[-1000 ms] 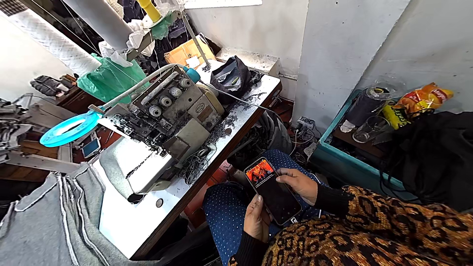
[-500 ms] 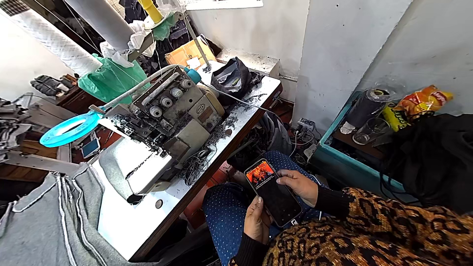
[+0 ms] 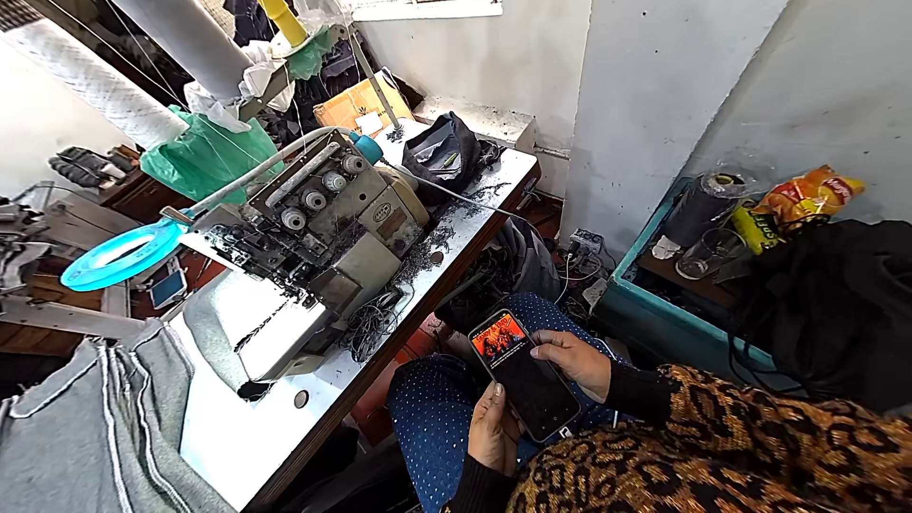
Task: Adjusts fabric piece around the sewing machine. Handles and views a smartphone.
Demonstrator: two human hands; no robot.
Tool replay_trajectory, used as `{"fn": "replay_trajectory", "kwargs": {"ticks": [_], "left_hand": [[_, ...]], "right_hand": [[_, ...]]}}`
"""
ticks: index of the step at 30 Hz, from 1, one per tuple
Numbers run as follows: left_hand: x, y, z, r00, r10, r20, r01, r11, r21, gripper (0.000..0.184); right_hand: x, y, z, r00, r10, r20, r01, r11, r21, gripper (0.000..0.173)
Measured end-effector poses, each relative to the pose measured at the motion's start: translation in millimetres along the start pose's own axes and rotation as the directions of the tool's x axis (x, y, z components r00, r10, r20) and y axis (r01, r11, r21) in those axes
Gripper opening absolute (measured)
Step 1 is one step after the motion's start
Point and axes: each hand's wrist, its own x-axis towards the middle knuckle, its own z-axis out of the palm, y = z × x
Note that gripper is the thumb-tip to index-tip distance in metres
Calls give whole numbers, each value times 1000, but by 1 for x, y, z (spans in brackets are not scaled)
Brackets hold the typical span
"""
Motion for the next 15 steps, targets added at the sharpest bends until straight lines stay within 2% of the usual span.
{"fn": "replay_trajectory", "kwargs": {"ticks": [15], "left_hand": [[1,0,1,1000,-3,-11,3,1000,5,37]], "right_hand": [[0,-1,1,1000,20,-5,-20,1000,-6,17]]}}
